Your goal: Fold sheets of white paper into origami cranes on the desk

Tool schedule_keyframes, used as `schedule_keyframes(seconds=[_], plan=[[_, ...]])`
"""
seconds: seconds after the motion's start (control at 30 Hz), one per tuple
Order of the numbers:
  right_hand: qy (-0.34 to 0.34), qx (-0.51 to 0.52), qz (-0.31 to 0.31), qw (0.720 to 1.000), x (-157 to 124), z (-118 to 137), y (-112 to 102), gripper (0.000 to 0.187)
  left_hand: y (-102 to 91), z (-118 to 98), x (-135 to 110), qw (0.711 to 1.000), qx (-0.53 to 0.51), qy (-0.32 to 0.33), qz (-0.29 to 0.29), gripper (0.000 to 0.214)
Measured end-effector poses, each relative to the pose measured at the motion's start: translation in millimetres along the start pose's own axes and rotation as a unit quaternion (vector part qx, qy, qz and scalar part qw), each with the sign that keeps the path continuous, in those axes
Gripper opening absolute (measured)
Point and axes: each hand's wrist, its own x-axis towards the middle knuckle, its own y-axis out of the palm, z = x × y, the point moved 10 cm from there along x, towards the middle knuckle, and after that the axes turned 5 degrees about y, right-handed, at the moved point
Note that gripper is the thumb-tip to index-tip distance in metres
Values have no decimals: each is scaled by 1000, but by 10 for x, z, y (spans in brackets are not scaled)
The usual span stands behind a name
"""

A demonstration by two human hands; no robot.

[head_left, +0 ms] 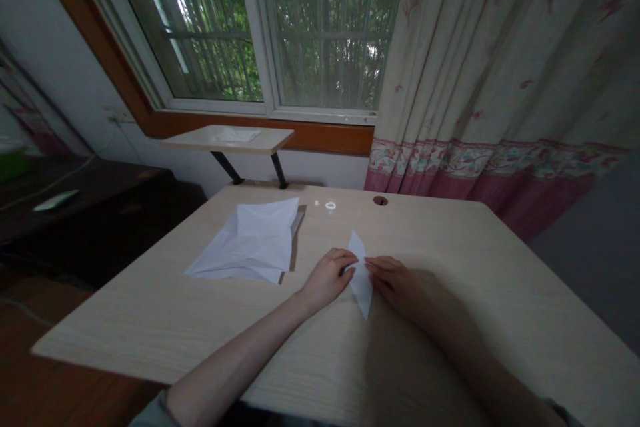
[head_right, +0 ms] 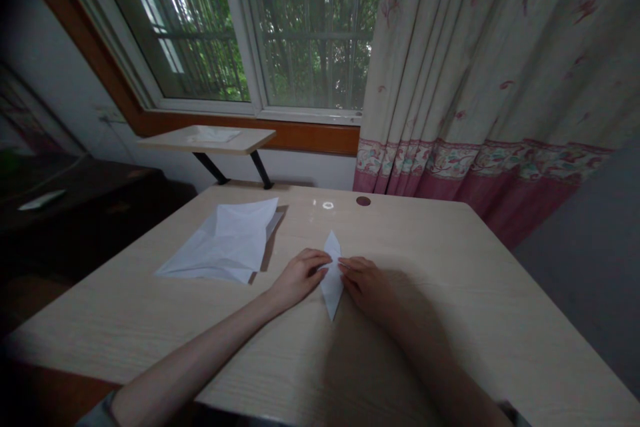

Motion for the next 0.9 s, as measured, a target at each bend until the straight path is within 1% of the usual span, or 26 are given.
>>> schedule_keyframes(seconds=[0.07,0.33,0.47,0.57,0.7,0.9], plan=[[1,0,4,1000,-4,-19,22,34,16,2,-1,1000,-3,8,7,26],[-13,25,-16,999,0,31,-27,34,30,-37,-21,998,18,58,17,24],[4,33,-16,999,-10,-15,-17,34,53,-63,-41,996,23,79,43,27],[12,37,-6,999,-17,-41,7,34,67,-59,-53,995,21,79,59,34],[20,36,-8,999,-9,-57,3,33,63,-69,-56,995,23,72,65,48],[10,46,-9,999,11,-21,-20,32,70,-106,-44,994,50,50,77,65]])
